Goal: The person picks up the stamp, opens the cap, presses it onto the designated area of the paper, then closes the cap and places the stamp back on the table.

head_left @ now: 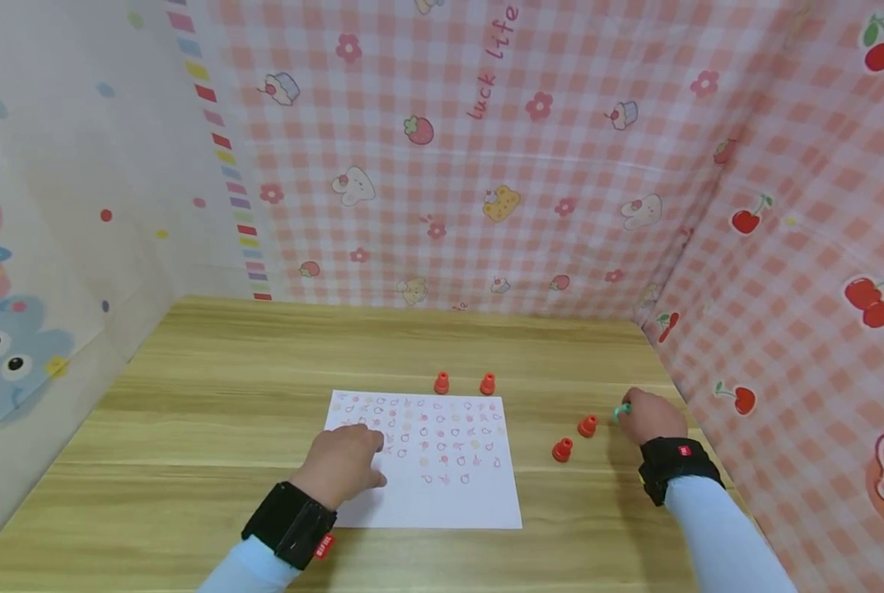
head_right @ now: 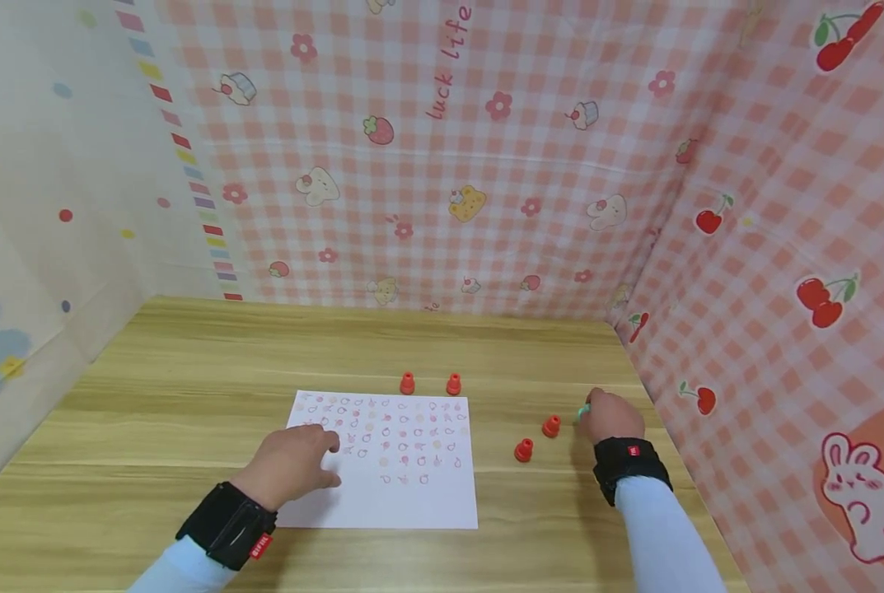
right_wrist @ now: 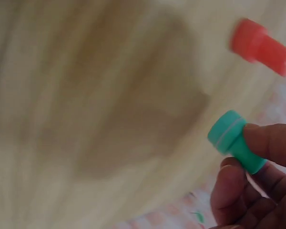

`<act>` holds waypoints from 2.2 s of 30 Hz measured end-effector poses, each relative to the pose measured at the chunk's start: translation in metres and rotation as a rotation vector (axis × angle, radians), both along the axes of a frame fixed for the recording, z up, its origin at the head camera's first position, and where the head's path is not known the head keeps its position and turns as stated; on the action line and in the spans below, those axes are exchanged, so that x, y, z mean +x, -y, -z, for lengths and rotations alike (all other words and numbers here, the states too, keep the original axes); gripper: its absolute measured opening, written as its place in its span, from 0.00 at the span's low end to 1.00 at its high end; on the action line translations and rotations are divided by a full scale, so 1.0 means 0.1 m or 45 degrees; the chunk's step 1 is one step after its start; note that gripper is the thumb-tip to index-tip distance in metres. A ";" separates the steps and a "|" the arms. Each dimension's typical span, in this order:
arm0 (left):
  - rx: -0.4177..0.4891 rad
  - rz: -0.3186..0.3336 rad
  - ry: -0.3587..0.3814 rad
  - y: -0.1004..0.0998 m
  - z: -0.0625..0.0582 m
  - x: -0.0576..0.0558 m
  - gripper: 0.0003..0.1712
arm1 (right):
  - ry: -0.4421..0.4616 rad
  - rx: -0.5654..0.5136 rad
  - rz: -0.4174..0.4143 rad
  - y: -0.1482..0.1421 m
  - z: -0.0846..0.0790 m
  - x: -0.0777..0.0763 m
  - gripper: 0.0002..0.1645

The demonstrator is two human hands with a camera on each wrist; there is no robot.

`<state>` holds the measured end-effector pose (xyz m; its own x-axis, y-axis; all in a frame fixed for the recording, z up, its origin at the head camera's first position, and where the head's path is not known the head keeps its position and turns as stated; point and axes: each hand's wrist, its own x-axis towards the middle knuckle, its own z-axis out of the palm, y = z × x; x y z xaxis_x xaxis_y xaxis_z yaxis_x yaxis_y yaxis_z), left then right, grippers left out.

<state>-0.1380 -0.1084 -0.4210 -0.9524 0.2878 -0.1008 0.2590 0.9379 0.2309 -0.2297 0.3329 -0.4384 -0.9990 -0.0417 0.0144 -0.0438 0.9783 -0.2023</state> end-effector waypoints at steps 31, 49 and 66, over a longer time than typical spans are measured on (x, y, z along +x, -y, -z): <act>0.026 -0.005 0.024 -0.01 0.05 0.01 0.22 | -0.108 0.051 -0.169 1.27 -0.15 -0.32 0.16; -0.001 0.001 0.037 0.05 0.06 0.06 0.22 | -0.031 0.043 -0.200 1.87 0.14 -0.47 0.28; 0.020 0.015 0.000 0.02 0.09 0.04 0.21 | -0.067 -0.062 -0.210 1.88 0.10 -0.47 0.14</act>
<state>-0.1338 -0.1106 -0.4304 -0.9490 0.3002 -0.0959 0.2698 0.9311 0.2453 -0.2763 0.1447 -0.4488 -0.9764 -0.2033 0.0725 -0.2150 0.9461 -0.2423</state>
